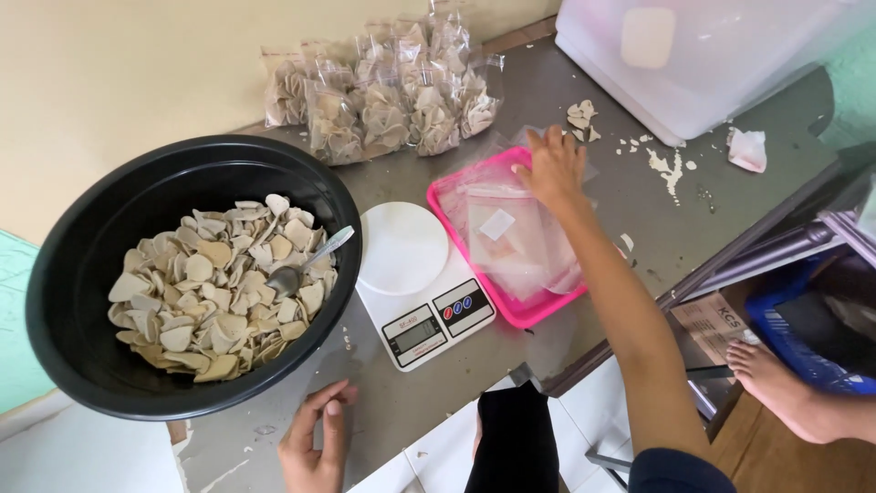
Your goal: Packaging dried food items into small plastic bags using a spoon and a digital scale.
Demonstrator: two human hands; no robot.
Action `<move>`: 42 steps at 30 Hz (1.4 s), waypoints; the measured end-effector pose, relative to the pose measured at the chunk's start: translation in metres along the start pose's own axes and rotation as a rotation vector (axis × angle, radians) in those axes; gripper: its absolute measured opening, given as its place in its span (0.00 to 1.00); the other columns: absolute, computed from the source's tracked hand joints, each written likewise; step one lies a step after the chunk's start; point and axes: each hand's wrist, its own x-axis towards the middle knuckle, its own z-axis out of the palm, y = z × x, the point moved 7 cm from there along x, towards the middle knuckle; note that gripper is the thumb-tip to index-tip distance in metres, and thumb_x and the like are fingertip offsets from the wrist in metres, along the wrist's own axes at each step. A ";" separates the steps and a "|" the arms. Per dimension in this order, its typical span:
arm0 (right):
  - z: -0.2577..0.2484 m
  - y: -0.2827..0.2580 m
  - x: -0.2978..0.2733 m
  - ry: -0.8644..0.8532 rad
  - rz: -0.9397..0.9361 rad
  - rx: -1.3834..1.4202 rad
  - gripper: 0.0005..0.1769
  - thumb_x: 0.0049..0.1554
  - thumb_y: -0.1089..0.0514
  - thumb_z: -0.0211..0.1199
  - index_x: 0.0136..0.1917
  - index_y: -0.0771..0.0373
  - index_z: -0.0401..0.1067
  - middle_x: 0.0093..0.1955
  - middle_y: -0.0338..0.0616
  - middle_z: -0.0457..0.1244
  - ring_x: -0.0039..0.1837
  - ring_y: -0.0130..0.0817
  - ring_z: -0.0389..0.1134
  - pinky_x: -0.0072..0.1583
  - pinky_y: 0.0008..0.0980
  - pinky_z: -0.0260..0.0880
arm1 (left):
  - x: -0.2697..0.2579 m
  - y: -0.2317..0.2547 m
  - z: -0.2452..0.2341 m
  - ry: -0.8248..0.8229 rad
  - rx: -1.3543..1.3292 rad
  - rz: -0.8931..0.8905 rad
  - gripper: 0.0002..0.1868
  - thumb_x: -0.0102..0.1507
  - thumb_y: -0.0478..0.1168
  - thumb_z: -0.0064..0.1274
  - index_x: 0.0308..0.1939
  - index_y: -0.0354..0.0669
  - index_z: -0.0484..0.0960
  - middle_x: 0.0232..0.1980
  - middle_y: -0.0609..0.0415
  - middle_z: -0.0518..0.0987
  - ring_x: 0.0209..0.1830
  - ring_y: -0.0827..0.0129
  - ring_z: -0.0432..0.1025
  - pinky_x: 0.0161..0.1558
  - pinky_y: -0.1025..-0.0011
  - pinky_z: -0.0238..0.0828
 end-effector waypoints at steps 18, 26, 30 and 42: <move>-0.004 -0.028 0.027 0.022 0.022 0.593 0.06 0.60 0.53 0.65 0.49 0.55 0.78 0.66 0.44 0.65 0.68 0.46 0.64 0.71 0.66 0.51 | -0.014 0.003 -0.015 0.072 -0.019 -0.029 0.18 0.66 0.50 0.47 0.47 0.44 0.87 0.40 0.53 0.90 0.42 0.70 0.83 0.47 0.74 0.77; -0.173 -0.088 -0.132 0.521 -0.378 0.786 0.04 0.61 0.67 0.66 0.50 0.61 0.77 0.51 0.44 0.71 0.54 0.40 0.70 0.60 0.41 0.67 | 0.005 0.038 0.033 -0.164 -0.439 -0.286 0.27 0.65 0.53 0.43 0.54 0.34 0.84 0.46 0.44 0.88 0.49 0.63 0.82 0.52 0.69 0.76; -0.219 -0.158 -0.261 0.628 -0.625 0.911 0.12 0.53 0.68 0.70 0.44 0.49 0.81 0.53 0.35 0.73 0.58 0.43 0.72 0.70 0.44 0.59 | 0.003 0.075 0.067 -0.380 -0.881 -0.238 0.44 0.69 0.62 0.39 0.68 0.17 0.66 0.61 0.16 0.72 0.59 0.29 0.72 0.56 0.39 0.70; -0.241 -0.231 -0.374 0.428 -0.473 1.111 0.17 0.59 0.70 0.62 0.60 0.61 0.76 0.61 0.45 0.69 0.63 0.46 0.70 0.65 0.45 0.63 | -0.074 0.051 -0.016 0.187 -0.528 -0.064 0.06 0.62 0.34 0.63 0.33 0.34 0.86 0.21 0.48 0.82 0.18 0.72 0.76 0.26 0.75 0.77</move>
